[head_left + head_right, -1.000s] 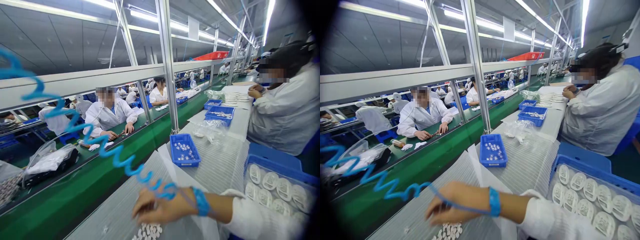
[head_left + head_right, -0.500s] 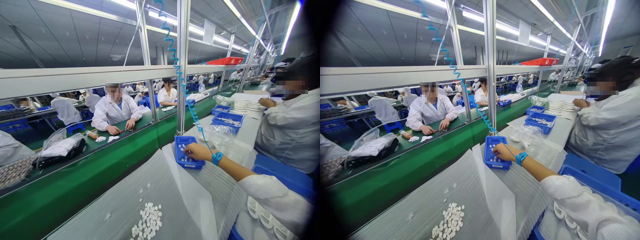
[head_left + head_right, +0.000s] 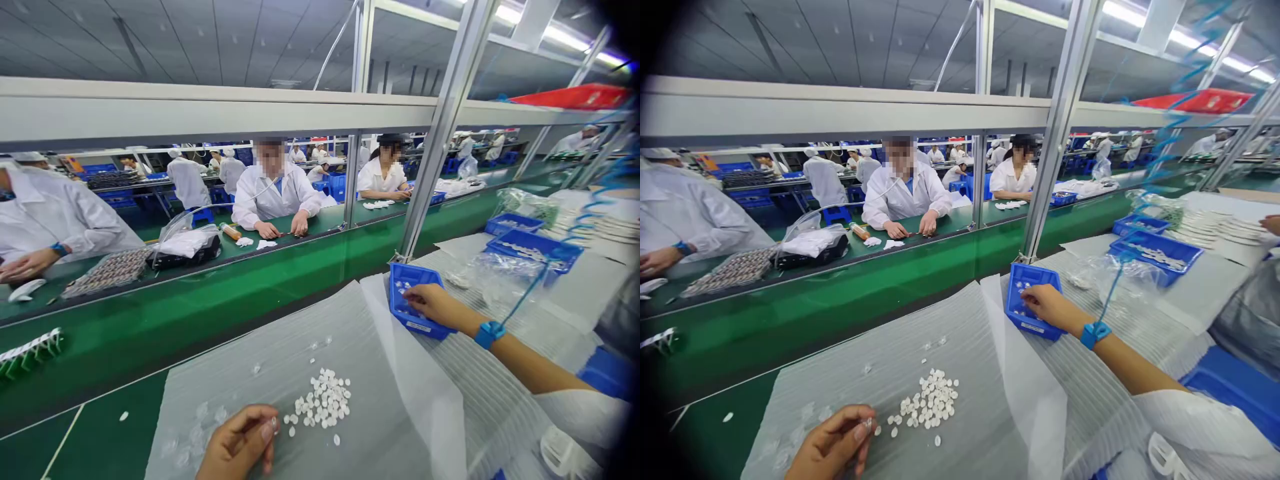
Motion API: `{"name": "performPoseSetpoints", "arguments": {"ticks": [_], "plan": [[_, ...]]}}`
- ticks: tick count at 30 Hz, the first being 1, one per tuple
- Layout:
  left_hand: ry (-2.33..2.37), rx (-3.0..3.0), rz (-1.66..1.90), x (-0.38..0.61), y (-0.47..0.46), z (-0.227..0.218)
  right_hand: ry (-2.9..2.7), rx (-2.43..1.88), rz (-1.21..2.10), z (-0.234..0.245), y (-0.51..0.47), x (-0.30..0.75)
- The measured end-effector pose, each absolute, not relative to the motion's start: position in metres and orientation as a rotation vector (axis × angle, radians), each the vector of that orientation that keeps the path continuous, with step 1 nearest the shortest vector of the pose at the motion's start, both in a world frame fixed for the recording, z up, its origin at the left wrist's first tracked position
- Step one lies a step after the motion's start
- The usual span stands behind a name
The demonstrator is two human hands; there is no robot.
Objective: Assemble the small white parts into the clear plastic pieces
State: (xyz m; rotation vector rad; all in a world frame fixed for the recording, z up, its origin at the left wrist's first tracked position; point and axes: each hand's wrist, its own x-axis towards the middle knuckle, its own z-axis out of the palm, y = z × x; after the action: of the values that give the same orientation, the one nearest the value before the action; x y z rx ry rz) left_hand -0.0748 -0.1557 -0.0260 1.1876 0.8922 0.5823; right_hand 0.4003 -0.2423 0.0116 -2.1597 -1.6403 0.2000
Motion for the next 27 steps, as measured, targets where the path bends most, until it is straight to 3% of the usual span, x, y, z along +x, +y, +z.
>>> {"name": "performPoseSetpoints", "arguments": {"ticks": [3, 8, 13, 27], "plan": [[0.947, 1.199, 0.619, -0.078, -0.152, -0.028, -1.473, -2.070, 0.165, 0.029, -0.249, 0.370], [1.013, 1.159, 0.682, -0.077, -0.152, -0.025, -1.309, -1.651, 0.732, 0.049, -0.258, 0.284], [1.059, 1.090, 0.694, -0.073, -0.156, -0.018, -1.104, -1.477, 1.127, 0.037, -0.252, 0.238], [0.853, 1.436, 0.654, -0.077, -0.161, -0.027, -0.991, -1.314, 1.410, 0.012, -0.264, 0.187]]}}
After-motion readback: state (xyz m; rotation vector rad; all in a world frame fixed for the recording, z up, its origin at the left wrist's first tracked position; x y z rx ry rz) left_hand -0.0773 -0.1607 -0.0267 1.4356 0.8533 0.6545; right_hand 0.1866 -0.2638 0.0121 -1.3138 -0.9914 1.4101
